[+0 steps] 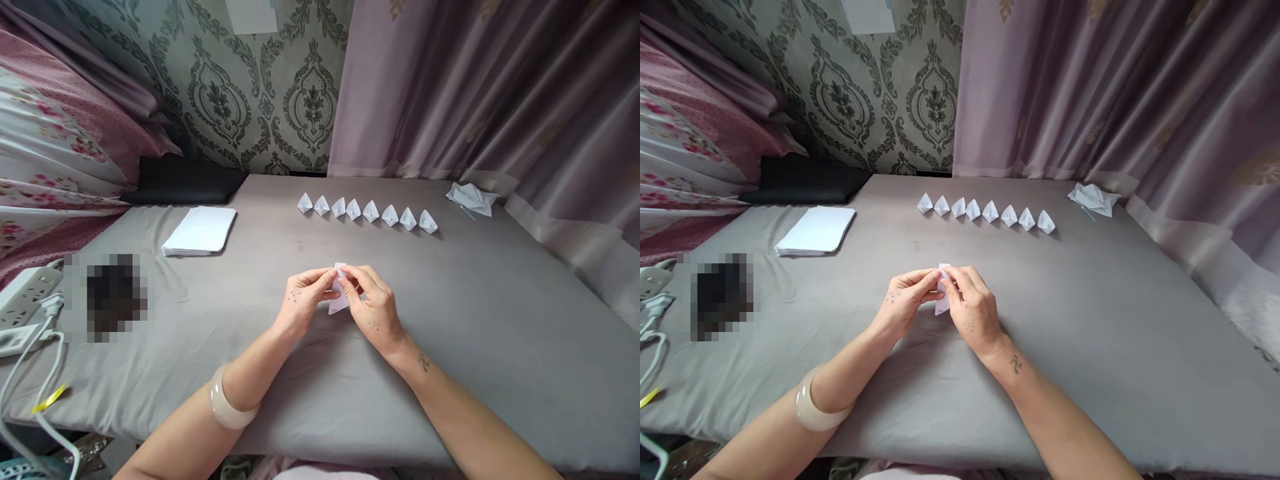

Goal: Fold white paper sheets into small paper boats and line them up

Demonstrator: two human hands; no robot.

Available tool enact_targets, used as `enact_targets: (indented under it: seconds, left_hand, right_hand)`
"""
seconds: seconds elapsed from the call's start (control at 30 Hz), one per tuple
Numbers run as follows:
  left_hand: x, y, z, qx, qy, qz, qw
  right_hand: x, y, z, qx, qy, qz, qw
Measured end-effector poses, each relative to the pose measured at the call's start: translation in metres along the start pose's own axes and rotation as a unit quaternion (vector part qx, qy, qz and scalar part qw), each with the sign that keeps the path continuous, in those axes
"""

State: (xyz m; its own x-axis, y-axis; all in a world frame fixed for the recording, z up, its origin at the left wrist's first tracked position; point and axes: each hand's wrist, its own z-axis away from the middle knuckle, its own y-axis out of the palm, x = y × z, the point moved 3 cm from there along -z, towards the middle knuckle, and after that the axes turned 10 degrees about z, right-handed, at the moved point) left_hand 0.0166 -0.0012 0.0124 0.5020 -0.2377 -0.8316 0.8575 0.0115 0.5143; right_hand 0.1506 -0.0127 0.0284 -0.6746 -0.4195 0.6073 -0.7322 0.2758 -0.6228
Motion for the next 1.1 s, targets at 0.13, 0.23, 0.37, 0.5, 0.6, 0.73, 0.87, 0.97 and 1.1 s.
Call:
enact_targets:
  seconds: [0.13, 0.23, 0.37, 0.5, 0.6, 0.73, 0.87, 0.97, 1.1]
  left_hand:
    - [0.002, 0.000, -0.001, 0.013, 0.005, 0.014, 1.000]
    - [0.001, 0.002, 0.000, 0.030, 0.016, 0.015, 0.999]
    - [-0.001, 0.004, 0.001, 0.046, 0.021, 0.018, 0.999]
    - [-0.002, 0.004, 0.002, 0.056, 0.020, 0.021, 0.998]
    - [-0.003, 0.005, 0.003, 0.063, 0.021, 0.025, 0.997]
    - [-0.003, 0.006, 0.003, 0.069, 0.019, 0.025, 0.997]
    - [-0.003, 0.007, 0.002, 0.073, 0.028, 0.042, 0.996]
    - [-0.002, 0.008, 0.002, 0.079, 0.045, 0.052, 0.995]
    - [-0.001, 0.008, 0.002, 0.060, 0.055, 0.055, 0.995]
  right_hand:
    - [0.000, 0.002, 0.001, -0.012, 0.001, 0.004, 1.000]
    - [0.001, 0.002, 0.001, -0.020, 0.012, -0.005, 1.000]
    - [0.005, 0.001, 0.000, -0.024, 0.029, -0.035, 0.999]
    - [0.006, 0.000, 0.000, -0.026, 0.053, -0.076, 0.995]
    - [0.007, -0.001, 0.000, -0.021, 0.065, -0.090, 0.994]
    - [0.008, -0.002, -0.002, -0.012, 0.079, -0.105, 0.991]
    - [0.010, -0.005, -0.003, -0.031, 0.067, -0.100, 0.992]
    - [0.011, -0.008, -0.003, -0.056, 0.058, -0.069, 0.994]
    - [0.012, -0.009, -0.002, -0.073, 0.040, -0.042, 0.996]
